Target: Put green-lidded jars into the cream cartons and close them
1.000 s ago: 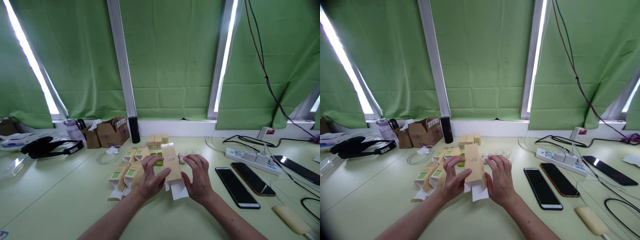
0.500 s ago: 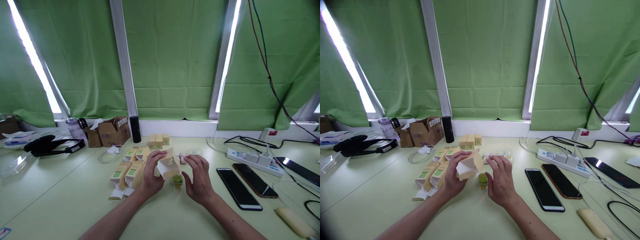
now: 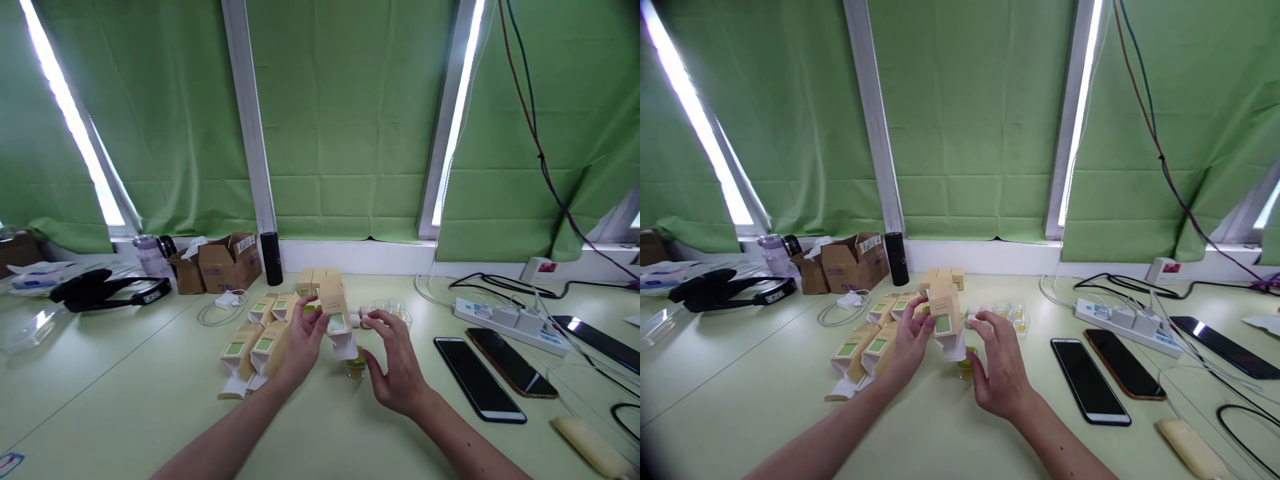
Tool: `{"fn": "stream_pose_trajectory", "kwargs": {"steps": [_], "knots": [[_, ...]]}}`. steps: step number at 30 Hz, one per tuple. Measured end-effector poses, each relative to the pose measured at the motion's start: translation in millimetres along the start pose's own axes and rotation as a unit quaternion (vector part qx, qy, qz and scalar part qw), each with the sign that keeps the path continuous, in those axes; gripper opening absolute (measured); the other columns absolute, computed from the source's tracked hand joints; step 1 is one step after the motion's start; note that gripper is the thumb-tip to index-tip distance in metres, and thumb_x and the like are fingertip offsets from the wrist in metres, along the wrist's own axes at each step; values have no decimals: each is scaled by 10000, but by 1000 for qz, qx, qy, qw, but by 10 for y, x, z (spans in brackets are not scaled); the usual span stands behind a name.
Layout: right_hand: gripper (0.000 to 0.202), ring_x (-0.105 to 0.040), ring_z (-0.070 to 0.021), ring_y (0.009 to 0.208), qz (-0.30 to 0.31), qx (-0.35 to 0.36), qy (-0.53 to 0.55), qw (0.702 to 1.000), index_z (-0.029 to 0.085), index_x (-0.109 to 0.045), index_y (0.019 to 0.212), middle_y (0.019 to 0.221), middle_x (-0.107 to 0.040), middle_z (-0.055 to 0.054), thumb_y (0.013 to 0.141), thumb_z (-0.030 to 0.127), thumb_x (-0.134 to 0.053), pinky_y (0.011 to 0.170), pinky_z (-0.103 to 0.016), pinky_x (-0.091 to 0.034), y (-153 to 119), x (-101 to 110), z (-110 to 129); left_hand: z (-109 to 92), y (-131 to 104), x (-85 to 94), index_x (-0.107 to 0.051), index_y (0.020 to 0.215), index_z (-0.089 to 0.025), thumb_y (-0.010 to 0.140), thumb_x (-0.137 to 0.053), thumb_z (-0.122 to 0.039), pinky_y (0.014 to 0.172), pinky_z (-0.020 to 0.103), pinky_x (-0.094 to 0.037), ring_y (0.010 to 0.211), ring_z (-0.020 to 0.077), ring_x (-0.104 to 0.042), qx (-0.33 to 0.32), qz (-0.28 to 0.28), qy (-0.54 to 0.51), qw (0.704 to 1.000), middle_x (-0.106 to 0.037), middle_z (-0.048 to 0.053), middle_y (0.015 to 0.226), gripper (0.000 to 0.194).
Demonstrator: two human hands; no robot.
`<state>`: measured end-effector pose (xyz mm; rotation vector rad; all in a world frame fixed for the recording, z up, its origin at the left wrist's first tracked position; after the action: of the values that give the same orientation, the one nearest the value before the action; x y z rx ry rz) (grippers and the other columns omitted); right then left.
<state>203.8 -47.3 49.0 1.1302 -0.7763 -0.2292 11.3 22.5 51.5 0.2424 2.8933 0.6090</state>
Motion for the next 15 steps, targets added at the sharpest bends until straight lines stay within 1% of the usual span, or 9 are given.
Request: {"fn": "stream_pose_trajectory", "kwargs": {"steps": [4,7,10,15], "knots": [[612,-517,-346,1353,13,-16,26,999,246,-390,1502,1410,-502,-173,918,114,-520,1052,-573,-520,-18,-39,-19,-35,-40,-43,-379,1157,-269,878,-676,-638,818,364,-584,957,243,-770,13,5,21,1000,-786,87,1107,550],[597,-565,-334,1316,24,-34,61,997,251,-407,1499,1429,-485,-175,926,109,-500,981,-531,-586,-22,-70,-33,-45,-54,-72,-384,1088,-268,873,-682,-627,803,359,-579,924,240,-775,25,13,28,999,-792,71,1060,513],[569,-593,-322,1286,33,-53,90,994,268,-446,1475,1460,-454,-167,932,103,-486,939,-505,-620,-20,-89,-36,-30,-57,-80,-390,1063,-270,866,-695,-611,785,360,-583,888,240,-776,30,19,24,999,-794,62,1028,498],[496,-552,-294,1328,44,-79,139,986,276,-508,1432,1495,-392,-151,968,111,-451,971,-459,-617,-17,-112,-48,37,-56,-62,-408,1071,-276,900,-674,-570,780,345,-581,889,229,-769,26,33,28,999,-786,52,1040,432]]}}
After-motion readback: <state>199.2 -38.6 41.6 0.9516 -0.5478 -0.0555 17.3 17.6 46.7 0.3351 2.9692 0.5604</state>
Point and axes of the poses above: each hand's wrist, its own y-axis towards the middle knuckle, its own x-axis out of the back of the hand, z = x × y, the point moved 3 cm from there along y, towards the middle knuckle
